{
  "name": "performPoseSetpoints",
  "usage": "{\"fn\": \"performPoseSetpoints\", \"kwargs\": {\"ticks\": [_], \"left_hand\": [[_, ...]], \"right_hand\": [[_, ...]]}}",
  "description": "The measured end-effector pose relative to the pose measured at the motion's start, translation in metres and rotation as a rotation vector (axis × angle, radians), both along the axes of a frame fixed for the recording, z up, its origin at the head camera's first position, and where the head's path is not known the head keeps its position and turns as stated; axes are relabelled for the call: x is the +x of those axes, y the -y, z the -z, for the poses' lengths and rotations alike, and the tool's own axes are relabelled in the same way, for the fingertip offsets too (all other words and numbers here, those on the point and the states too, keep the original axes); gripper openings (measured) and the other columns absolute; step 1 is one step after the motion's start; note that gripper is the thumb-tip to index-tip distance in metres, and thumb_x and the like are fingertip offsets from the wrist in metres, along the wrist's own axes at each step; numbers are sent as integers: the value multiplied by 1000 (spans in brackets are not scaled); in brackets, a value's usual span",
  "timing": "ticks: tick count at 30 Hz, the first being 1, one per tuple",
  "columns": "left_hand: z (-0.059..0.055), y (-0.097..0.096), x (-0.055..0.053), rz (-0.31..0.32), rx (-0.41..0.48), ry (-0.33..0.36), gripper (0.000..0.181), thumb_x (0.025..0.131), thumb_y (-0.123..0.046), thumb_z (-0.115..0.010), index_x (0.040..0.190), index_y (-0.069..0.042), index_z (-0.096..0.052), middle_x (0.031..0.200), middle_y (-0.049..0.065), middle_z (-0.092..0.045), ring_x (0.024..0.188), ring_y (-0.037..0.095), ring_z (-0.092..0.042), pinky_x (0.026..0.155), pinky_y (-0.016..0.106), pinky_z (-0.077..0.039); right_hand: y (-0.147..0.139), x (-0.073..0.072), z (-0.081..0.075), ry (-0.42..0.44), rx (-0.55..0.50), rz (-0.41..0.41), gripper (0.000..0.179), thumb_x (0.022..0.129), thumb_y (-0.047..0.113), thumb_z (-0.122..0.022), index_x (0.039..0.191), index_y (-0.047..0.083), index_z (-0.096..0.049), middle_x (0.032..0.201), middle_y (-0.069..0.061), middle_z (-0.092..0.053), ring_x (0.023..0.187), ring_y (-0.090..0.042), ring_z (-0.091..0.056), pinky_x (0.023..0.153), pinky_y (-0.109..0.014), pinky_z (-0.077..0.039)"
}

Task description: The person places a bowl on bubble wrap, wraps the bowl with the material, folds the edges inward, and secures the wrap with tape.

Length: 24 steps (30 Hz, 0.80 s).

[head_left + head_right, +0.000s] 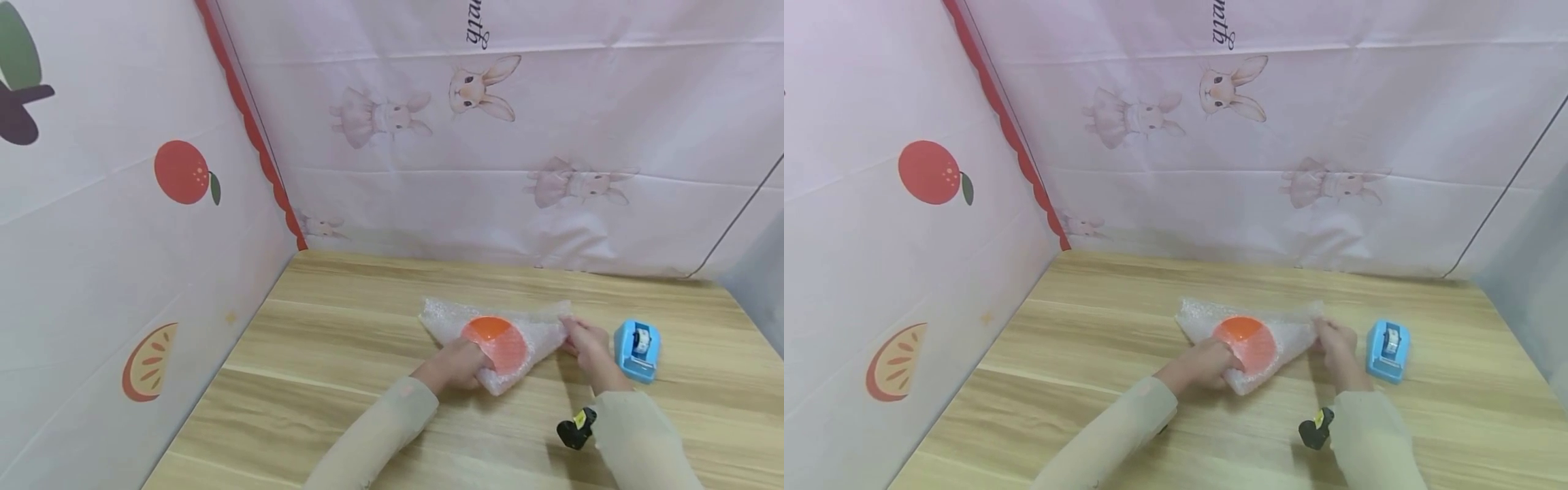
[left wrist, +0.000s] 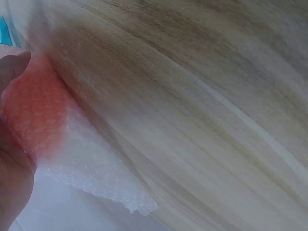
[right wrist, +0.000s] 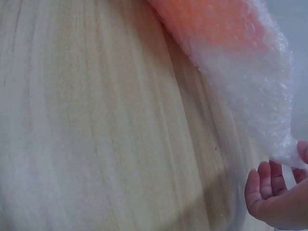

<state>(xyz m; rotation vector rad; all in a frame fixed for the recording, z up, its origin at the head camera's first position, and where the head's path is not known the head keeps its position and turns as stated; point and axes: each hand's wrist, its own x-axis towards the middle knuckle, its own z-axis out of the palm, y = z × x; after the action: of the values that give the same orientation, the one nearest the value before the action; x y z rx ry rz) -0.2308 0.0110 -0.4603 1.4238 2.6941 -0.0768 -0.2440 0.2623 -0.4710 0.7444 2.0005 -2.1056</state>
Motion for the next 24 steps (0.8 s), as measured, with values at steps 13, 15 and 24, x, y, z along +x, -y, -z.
{"fn": "performPoseSetpoints", "kwargs": {"ticks": [13, 15, 24], "left_hand": [[-1, -3, 2, -30, -22, 23, 20, 78, -16, -68, 97, -24, -72, 86, -14, -68, 68, 2, -49, 70, 13, -43], [-2, -3, 2, -28, -15, 28, 18, 79, -15, -68, 94, -23, -72, 82, -13, -67, 67, 3, -47, 67, 13, -41], [-3, -4, 2, -26, -17, 19, 8, 81, -16, -67, 85, -22, -71, 72, -12, -60, 64, 6, -45, 63, 15, -39]], "right_hand": [[10, 2, -13, -73, 229, 19, 61, 93, 35, -48, 138, -5, -38, 132, -24, -46, 63, 12, -50, 67, -15, -53], [15, 1, -17, -101, 291, 26, 57, 93, 35, -48, 134, -4, -43, 136, -23, -44, 63, 13, -49, 66, -14, -53], [33, 3, -34, -184, 294, 125, 47, 87, 25, -60, 121, -6, -56, 75, 25, -58, 63, 13, -51, 61, -13, -51]]}}
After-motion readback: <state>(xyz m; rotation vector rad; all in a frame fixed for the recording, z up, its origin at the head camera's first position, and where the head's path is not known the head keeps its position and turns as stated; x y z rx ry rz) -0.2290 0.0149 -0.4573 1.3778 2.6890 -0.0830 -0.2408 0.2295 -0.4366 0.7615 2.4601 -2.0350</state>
